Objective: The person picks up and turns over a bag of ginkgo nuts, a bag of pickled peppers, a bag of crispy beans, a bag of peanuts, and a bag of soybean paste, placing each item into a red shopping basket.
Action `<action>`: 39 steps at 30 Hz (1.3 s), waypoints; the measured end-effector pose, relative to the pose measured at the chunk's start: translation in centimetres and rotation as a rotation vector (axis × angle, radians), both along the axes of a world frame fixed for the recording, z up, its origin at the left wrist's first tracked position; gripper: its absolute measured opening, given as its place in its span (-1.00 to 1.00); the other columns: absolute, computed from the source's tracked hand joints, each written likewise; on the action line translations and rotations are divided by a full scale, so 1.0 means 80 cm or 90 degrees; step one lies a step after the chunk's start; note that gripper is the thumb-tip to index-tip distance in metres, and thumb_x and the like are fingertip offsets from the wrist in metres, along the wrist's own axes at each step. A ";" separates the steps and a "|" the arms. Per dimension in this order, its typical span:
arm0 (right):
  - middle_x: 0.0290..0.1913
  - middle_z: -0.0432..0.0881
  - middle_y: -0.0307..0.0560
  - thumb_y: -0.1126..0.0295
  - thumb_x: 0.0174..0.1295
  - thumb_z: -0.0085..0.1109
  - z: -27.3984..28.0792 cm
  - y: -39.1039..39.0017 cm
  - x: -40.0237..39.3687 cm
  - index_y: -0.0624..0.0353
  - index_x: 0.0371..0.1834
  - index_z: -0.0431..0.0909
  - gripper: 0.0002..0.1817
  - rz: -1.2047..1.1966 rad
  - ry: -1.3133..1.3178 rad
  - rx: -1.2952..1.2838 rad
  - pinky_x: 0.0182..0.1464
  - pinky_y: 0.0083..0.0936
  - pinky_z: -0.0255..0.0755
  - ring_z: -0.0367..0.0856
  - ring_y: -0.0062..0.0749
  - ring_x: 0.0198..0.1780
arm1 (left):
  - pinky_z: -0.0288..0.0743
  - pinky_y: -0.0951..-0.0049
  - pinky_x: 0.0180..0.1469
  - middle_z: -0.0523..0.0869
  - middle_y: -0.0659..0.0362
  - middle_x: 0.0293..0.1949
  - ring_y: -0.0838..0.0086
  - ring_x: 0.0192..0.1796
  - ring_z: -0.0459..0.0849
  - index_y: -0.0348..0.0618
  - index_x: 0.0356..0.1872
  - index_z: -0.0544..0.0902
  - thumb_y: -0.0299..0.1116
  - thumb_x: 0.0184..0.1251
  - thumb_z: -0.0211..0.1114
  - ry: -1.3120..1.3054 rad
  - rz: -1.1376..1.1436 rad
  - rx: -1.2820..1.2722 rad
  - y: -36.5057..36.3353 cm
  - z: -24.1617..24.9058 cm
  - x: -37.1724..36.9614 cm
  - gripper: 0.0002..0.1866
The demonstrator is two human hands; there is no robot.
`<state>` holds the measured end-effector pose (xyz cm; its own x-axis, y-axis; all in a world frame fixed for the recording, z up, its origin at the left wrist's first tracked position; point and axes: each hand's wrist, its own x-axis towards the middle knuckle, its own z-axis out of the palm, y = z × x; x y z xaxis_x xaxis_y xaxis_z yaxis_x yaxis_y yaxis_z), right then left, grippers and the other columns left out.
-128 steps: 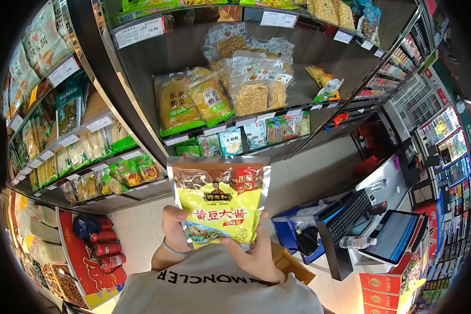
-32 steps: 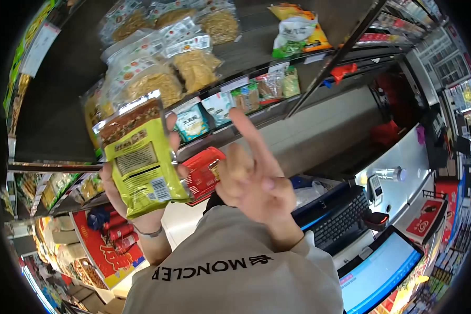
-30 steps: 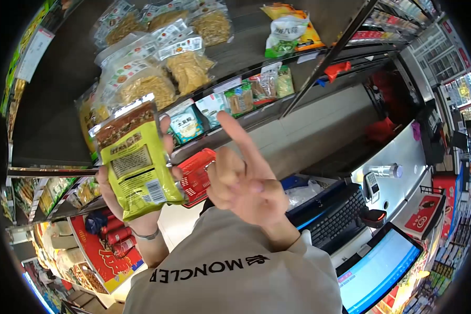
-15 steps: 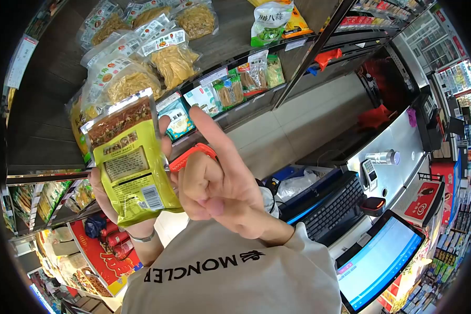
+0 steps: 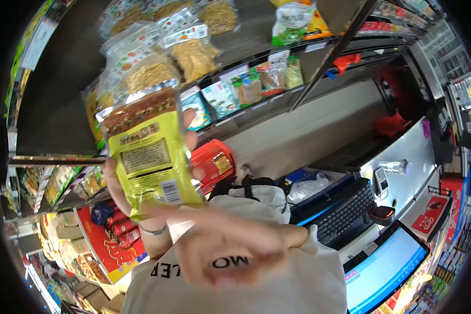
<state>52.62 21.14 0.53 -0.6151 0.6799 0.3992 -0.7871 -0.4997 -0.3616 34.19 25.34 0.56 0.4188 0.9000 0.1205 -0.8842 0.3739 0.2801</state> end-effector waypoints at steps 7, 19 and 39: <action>-0.16 0.62 0.25 0.65 0.08 0.00 0.020 -0.003 -0.045 0.70 0.54 -0.32 -0.03 0.133 0.202 0.271 -0.57 -0.59 0.47 0.61 -0.32 -0.46 | 0.17 -0.40 0.44 -0.23 -0.30 0.61 -0.19 0.60 0.08 -0.11 0.65 -0.11 0.11 0.30 0.36 -0.032 -0.041 0.036 -0.002 -0.009 -0.003 0.09; 0.45 0.16 0.67 0.66 0.10 0.01 -0.002 -0.052 -0.106 0.70 0.53 -0.19 -0.09 0.066 0.257 0.225 -0.16 -0.39 0.65 0.65 0.04 0.03 | 0.27 -0.15 0.23 0.05 -0.21 0.32 0.01 0.31 0.24 -0.19 0.33 0.07 -0.01 0.36 0.28 0.092 0.163 0.046 -0.027 -0.029 -0.037 -0.25; -0.45 0.70 -0.11 0.44 0.28 0.10 0.069 0.019 -0.151 0.46 0.40 0.31 -0.39 0.180 -0.022 0.606 -0.59 -0.57 0.42 0.58 -0.48 -0.58 | 0.47 0.30 -0.15 0.56 -0.04 -0.23 0.37 -0.21 0.54 -0.34 -0.25 0.42 -0.25 0.48 0.14 0.282 0.480 0.031 -0.086 -0.060 -0.127 -0.71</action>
